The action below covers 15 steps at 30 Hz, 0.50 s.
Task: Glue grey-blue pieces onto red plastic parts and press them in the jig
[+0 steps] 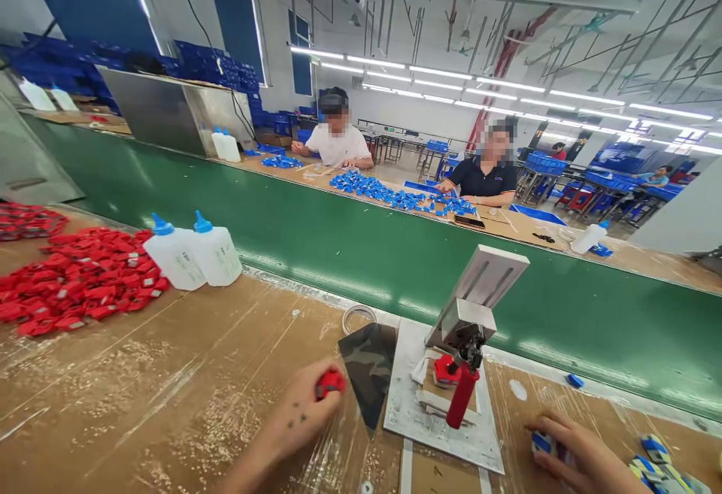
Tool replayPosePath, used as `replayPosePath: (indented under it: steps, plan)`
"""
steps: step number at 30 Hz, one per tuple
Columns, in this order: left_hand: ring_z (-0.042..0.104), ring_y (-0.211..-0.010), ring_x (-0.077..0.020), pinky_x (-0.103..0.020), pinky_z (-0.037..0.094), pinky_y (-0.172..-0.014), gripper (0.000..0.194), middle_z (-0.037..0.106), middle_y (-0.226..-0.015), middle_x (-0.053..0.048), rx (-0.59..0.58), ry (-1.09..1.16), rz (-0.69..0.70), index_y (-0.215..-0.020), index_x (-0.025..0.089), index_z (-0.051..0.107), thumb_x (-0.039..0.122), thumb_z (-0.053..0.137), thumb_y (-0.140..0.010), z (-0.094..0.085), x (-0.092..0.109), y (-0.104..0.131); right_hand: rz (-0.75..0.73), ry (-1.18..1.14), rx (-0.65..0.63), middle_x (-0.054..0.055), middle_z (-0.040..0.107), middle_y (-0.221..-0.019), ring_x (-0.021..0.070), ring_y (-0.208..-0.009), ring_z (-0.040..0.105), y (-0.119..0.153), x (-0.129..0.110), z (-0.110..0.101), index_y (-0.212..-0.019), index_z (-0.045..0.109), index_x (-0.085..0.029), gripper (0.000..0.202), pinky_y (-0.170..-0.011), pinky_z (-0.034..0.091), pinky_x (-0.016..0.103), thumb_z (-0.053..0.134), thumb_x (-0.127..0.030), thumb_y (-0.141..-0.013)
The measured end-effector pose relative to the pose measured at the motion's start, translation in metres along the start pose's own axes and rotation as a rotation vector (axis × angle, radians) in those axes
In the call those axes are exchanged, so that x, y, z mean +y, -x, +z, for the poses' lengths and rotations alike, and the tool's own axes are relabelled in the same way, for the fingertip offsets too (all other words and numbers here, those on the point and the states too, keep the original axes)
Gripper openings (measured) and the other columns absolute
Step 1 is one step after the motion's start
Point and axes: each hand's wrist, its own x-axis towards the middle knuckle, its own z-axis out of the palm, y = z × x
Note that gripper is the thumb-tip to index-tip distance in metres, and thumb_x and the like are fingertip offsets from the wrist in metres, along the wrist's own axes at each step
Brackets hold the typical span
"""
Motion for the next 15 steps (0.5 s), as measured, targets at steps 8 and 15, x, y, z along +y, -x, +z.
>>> replayPosePath:
  steps: [8,15]
  plan:
    - [0.046,-0.058,-0.0150,-0.024,0.034,-0.056,0.011,0.049,-0.057,0.008,-0.331,0.148,0.127,-0.075,0.018,0.070,0.027,0.068,-0.070,0.071,0.058,-0.049,-0.077,0.155,0.146,0.017,0.080,-0.097,0.0361,-0.092,0.073,-0.099,0.004,-0.029,-0.091,0.078,-0.022,0.039,-0.084,0.056,0.046,0.047,-0.045,-0.090]
    - [0.065,-0.085,-0.0231,-0.029,0.048,-0.077,0.027,0.071,-0.092,-0.003,-0.377,0.155,0.261,-0.095,0.019,0.079,0.021,0.082,-0.069,0.098,0.071,-0.065,-0.005,-0.461,0.143,0.006,0.074,-0.072,0.0248,-0.067,0.068,-0.049,-0.058,-0.024,-0.089,0.076,-0.025,0.038,-0.064,0.057,0.032,0.060,-0.060,-0.091]
